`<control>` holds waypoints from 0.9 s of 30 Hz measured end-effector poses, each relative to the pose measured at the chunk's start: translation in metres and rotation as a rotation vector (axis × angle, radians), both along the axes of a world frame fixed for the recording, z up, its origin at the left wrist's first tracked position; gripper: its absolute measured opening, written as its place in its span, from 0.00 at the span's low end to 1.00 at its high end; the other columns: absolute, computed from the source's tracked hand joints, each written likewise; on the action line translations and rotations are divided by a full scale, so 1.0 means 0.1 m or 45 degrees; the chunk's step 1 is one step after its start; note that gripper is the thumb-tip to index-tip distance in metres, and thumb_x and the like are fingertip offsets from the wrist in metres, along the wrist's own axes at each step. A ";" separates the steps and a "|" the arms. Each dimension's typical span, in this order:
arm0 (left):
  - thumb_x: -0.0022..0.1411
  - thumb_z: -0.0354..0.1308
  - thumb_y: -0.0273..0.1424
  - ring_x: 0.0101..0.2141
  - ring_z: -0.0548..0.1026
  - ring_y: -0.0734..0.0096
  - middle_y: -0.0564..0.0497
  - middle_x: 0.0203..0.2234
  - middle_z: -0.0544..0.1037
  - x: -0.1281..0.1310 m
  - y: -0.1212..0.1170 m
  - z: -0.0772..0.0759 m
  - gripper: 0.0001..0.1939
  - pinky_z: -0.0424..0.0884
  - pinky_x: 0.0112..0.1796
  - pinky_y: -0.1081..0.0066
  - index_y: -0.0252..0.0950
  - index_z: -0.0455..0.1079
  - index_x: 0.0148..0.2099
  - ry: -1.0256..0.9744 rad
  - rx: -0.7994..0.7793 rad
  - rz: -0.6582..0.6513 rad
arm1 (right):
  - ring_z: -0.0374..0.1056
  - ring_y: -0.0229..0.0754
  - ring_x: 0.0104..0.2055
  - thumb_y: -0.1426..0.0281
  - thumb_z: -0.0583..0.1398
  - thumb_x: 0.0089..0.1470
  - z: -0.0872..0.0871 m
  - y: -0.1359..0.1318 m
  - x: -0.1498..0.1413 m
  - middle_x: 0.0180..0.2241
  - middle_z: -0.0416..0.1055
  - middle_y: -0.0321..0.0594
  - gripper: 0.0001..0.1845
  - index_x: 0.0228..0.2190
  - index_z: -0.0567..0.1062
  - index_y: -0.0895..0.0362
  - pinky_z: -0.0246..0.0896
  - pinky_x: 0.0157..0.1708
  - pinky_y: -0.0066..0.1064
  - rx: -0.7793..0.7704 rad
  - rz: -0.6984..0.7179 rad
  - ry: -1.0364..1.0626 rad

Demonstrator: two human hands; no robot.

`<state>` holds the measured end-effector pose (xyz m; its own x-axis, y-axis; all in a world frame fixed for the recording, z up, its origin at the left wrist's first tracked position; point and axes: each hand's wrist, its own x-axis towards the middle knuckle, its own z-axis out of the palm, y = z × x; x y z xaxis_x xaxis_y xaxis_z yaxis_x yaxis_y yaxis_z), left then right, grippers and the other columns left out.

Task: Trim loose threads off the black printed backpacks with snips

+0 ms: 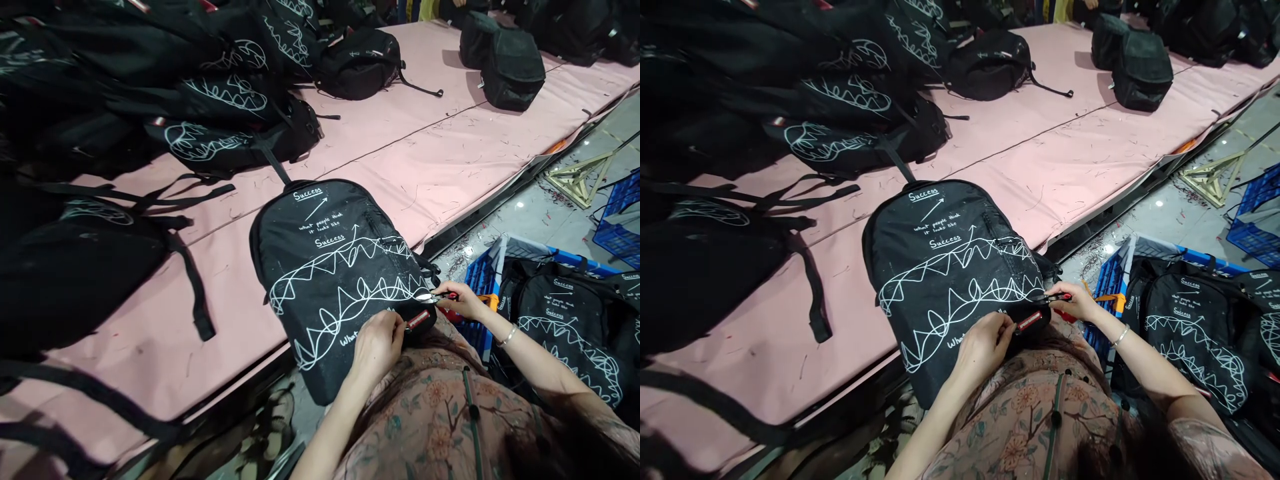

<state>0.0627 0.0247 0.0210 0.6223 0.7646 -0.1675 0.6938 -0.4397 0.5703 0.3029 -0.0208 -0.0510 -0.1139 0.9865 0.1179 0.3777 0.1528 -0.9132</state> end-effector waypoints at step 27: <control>0.61 0.43 0.32 0.30 0.68 0.68 0.50 0.27 0.71 0.03 0.00 0.06 0.11 0.61 0.31 0.70 0.37 0.64 0.31 0.088 -0.041 -0.030 | 0.66 0.40 0.34 0.63 0.57 0.55 -0.14 -0.09 -0.03 0.29 0.70 0.42 0.11 0.34 0.75 0.57 0.63 0.36 0.32 0.362 0.033 -0.073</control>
